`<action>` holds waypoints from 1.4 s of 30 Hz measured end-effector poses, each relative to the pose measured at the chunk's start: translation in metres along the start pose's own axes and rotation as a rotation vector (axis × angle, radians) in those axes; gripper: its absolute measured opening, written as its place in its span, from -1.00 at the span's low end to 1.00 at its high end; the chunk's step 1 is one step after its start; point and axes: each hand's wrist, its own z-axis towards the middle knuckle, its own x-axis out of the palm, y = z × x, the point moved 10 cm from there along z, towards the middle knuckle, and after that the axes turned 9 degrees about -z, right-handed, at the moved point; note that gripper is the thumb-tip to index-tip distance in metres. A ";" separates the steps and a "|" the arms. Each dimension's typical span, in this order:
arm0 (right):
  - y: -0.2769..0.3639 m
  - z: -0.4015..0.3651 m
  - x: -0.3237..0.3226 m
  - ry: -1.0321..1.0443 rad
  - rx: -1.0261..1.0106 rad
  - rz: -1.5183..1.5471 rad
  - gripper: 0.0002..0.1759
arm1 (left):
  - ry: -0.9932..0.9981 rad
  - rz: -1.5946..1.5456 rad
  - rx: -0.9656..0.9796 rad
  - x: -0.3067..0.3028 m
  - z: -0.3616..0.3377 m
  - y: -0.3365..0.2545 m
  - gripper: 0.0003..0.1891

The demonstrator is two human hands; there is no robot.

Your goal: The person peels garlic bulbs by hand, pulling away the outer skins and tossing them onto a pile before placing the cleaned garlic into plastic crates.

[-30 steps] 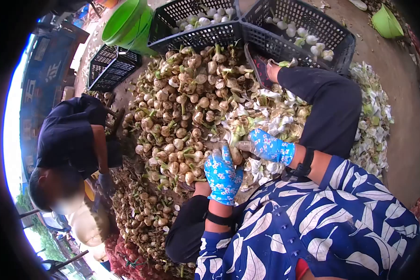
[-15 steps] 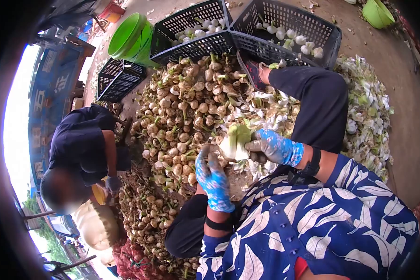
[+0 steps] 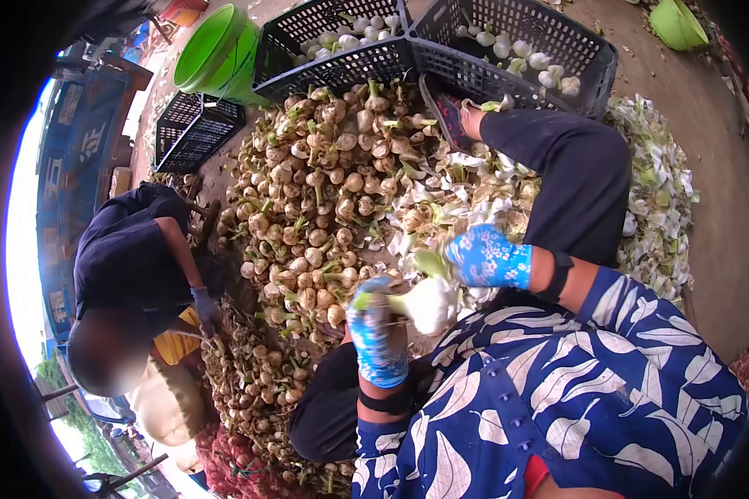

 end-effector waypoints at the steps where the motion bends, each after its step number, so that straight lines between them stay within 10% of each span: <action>1: 0.010 -0.005 0.011 0.160 -0.066 0.040 -0.80 | 0.056 -0.281 0.046 0.003 0.008 -0.008 -0.73; 3: 0.037 -0.032 0.002 0.418 -0.238 0.433 -0.75 | -0.156 -0.418 0.009 -0.015 0.018 -0.011 -0.60; 7: -0.008 -0.075 -0.078 0.160 -0.538 1.586 -0.66 | -0.467 -0.431 0.011 -0.086 0.032 0.008 -0.58; 9: -0.063 -0.058 -0.068 0.026 -0.299 1.780 -0.67 | -0.514 -0.552 -0.045 -0.080 0.033 0.019 -0.59; 10: -0.100 -0.056 -0.043 -0.082 0.018 1.646 -0.67 | -0.509 -0.559 -0.054 -0.076 0.035 0.022 -0.59; 12: -0.123 -0.055 -0.023 -0.104 0.248 0.135 -0.67 | -0.548 -0.588 -0.197 -0.069 0.036 0.041 -0.61; 13: -0.111 -0.048 -0.010 0.036 0.262 -0.157 -0.67 | -0.550 -0.588 -0.214 -0.067 0.039 0.042 -0.61; 15: -0.062 -0.044 -0.019 0.324 0.138 -0.160 -0.63 | -0.330 -0.634 -0.144 -0.044 0.071 0.026 -0.59; 17: -0.043 -0.030 -0.013 0.134 0.036 0.045 -0.64 | -0.343 -0.433 0.038 -0.004 0.104 -0.030 -0.57; 21: -0.047 0.028 0.004 -0.053 0.044 0.014 -0.65 | 0.314 -0.277 0.410 0.118 0.120 -0.149 -0.54; 25: -0.077 0.124 0.077 -0.010 0.145 0.195 -0.73 | 0.079 0.114 0.414 0.052 0.120 -0.100 -0.60; 29: -0.112 0.173 0.214 0.120 0.322 0.043 -0.76 | -0.311 0.339 -0.202 -0.081 0.102 0.052 -0.67; 31: -0.112 0.166 0.214 0.067 0.422 0.058 -0.80 | -0.011 1.155 0.118 -0.124 0.083 0.092 -0.69; 33: -0.117 0.154 0.212 0.158 0.564 0.198 -0.63 | -0.536 -0.084 -0.606 -0.190 0.052 0.173 -0.73; 42: -0.013 0.071 0.070 0.118 0.080 0.354 -0.20 | -0.250 -0.211 -0.586 -0.093 0.075 0.156 -0.65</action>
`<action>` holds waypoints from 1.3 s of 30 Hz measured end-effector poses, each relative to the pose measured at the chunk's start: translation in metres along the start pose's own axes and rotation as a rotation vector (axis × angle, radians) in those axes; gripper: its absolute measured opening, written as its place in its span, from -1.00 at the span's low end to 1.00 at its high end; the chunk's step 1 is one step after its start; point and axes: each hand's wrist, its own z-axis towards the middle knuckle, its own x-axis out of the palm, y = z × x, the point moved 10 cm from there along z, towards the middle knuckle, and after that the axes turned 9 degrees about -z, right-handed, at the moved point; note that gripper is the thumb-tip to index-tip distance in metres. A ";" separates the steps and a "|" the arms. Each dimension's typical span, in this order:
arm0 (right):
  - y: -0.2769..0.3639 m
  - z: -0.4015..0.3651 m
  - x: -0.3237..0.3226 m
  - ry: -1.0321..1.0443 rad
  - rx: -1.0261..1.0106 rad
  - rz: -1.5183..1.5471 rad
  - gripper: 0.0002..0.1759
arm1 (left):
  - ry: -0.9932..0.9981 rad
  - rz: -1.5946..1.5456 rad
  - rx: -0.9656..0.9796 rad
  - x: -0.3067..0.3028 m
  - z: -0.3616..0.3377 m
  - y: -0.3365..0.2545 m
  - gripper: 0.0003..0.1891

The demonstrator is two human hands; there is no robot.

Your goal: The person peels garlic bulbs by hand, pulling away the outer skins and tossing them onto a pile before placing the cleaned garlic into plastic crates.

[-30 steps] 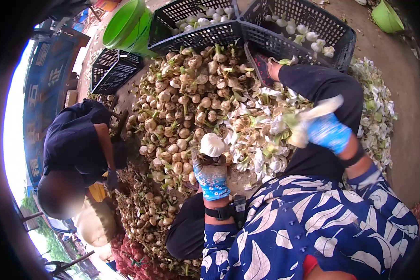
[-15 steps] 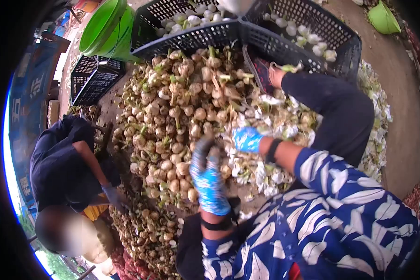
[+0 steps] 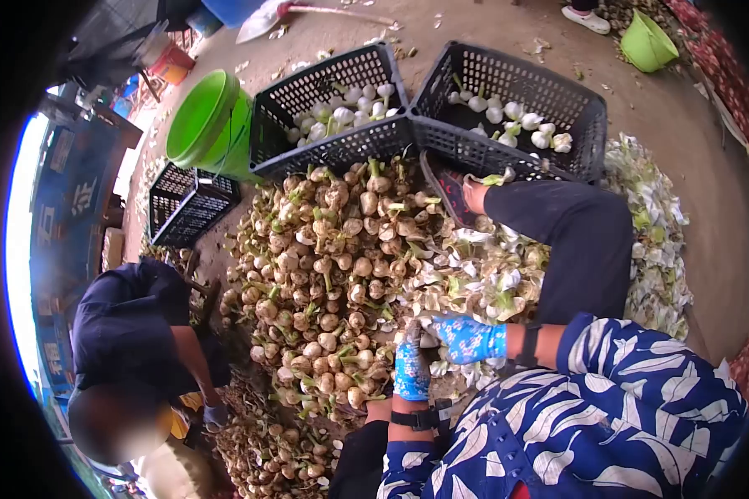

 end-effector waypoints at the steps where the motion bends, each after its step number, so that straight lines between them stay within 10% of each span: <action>1: -0.001 -0.016 -0.013 -0.228 -0.072 0.130 -0.30 | 0.002 0.043 0.152 0.009 -0.013 -0.011 -0.69; 7: -0.013 -0.074 -0.064 -0.239 0.180 0.955 -0.54 | 0.177 0.704 0.765 0.105 -0.130 -0.057 -0.40; 9: 0.024 -0.080 -0.085 -0.432 -0.219 0.705 -0.42 | 0.252 1.204 1.053 0.150 -0.171 -0.052 -0.20; 12: 0.009 -0.078 -0.055 -0.336 -0.048 0.375 -0.31 | 0.219 1.643 1.292 0.187 -0.214 -0.040 -0.13; 19: 0.038 -0.117 -0.050 0.014 -0.078 0.971 -0.40 | 0.300 2.069 1.379 0.208 -0.237 -0.013 -0.32; 24: 0.047 -0.124 -0.063 -0.104 -0.245 0.776 -0.67 | 0.295 2.071 1.388 0.209 -0.243 -0.018 -0.30; 25: 0.060 -0.130 -0.073 -0.315 -0.464 0.190 -0.71 | 0.305 1.994 1.358 0.203 -0.241 -0.024 -0.27; 27: 0.049 -0.120 -0.059 -0.037 -0.130 0.846 -0.75 | 0.238 1.958 1.312 0.197 -0.241 -0.032 -0.23; 31: 0.050 -0.117 -0.080 -0.285 -0.186 0.780 -0.71 | 0.164 1.922 1.391 0.193 -0.244 -0.038 -0.18; 33: 0.056 -0.114 -0.053 0.108 -0.087 1.260 -0.54 | 0.147 1.946 1.361 0.184 -0.237 -0.037 -0.19; 39: 0.038 -0.109 -0.049 -0.001 0.102 0.990 -0.69 | 0.165 2.008 1.422 0.185 -0.230 -0.022 -0.25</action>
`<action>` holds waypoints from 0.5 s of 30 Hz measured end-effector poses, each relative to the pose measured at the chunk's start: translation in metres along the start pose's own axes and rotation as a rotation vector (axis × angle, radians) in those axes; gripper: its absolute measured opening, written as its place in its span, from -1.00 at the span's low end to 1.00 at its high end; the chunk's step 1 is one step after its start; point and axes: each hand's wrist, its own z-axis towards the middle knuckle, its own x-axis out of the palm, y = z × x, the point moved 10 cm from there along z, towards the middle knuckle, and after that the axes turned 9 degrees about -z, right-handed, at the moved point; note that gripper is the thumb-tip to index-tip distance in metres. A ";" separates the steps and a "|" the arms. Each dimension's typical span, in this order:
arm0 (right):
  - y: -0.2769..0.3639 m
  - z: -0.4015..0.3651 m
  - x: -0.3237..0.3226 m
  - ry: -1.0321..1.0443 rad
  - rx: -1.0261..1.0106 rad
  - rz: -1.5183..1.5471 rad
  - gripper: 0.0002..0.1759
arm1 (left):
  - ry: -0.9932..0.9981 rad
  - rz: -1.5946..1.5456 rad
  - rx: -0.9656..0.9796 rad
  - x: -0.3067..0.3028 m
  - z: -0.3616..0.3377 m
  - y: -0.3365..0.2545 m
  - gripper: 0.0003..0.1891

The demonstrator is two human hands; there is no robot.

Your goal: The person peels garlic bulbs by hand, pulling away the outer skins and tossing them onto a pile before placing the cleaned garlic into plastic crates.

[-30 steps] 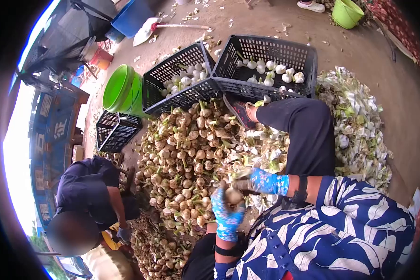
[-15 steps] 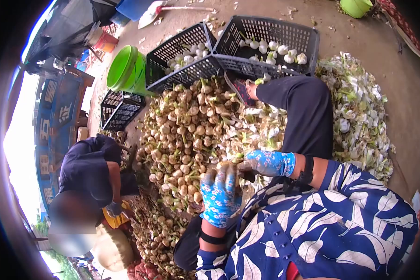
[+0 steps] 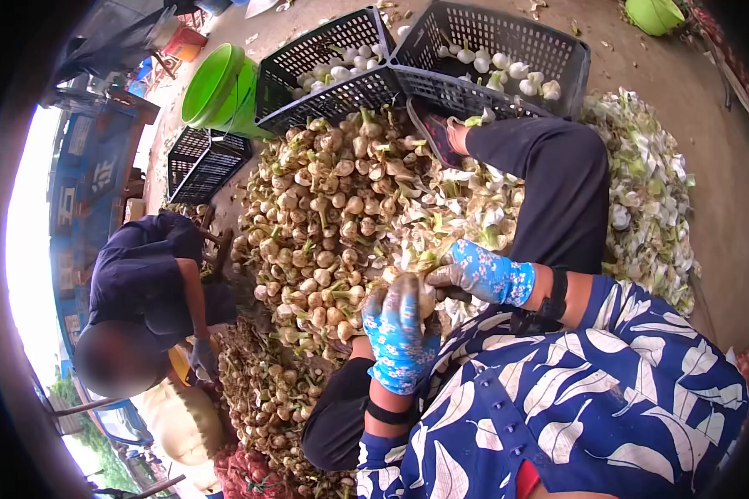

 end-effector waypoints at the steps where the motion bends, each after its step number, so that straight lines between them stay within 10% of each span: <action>1: 0.006 -0.001 -0.001 -0.026 -0.025 0.128 -0.75 | -0.152 -0.523 -0.230 -0.002 -0.001 0.022 -0.27; 4: -0.006 -0.004 0.013 0.093 0.069 0.645 -0.86 | -0.384 -2.082 -0.842 0.048 -0.014 0.057 -0.35; 6: 0.008 -0.003 0.002 -0.001 0.068 0.536 -0.85 | -0.351 -1.769 -1.083 0.096 -0.059 0.096 -0.50; 8: -0.007 0.006 -0.009 -0.017 0.035 0.273 -0.83 | -0.495 -0.760 -0.818 0.015 -0.036 0.099 -0.55; 12: -0.002 0.001 0.006 0.030 0.078 0.297 -0.82 | -0.327 -0.430 -0.400 0.011 -0.002 0.061 -0.78; 15: -0.028 0.011 -0.003 0.059 0.172 0.122 -0.75 | -0.266 -0.606 -0.557 0.038 -0.008 0.086 -0.95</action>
